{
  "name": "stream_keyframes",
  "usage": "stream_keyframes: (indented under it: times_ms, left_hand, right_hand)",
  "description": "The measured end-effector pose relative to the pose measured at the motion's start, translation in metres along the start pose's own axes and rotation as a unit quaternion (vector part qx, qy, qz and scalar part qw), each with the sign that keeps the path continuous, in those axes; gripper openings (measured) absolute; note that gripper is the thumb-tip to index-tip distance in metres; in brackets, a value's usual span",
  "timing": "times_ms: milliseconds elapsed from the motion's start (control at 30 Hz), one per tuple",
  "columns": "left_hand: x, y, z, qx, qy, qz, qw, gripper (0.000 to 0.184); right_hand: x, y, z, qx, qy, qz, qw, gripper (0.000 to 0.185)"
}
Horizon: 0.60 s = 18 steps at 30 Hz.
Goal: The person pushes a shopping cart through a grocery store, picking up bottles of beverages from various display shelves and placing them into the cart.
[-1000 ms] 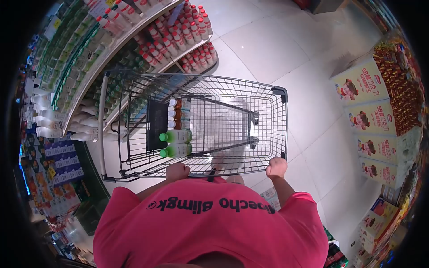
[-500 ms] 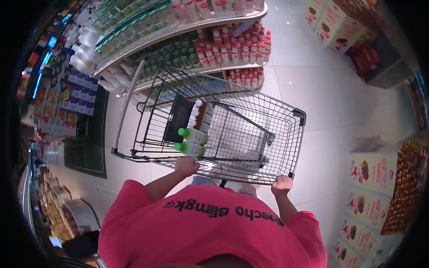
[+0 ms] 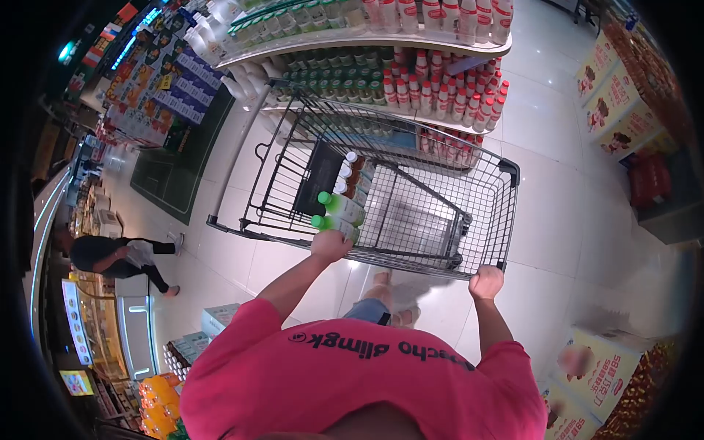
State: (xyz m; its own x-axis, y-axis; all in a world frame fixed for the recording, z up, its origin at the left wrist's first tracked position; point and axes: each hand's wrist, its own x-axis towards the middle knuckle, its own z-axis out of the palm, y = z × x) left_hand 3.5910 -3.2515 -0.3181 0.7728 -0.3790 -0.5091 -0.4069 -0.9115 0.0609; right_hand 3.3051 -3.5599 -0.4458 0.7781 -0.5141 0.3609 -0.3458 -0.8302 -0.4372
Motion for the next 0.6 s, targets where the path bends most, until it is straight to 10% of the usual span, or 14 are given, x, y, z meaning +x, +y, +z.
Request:
stream_keyframes:
  times_ms: [600]
  left_hand:
    - [0.020,0.050,-0.011,-0.039,0.048,-0.016,0.998,0.038]
  right_hand:
    - [0.081,0.061,-0.003,0.010,-0.018,-0.066,0.998,0.007]
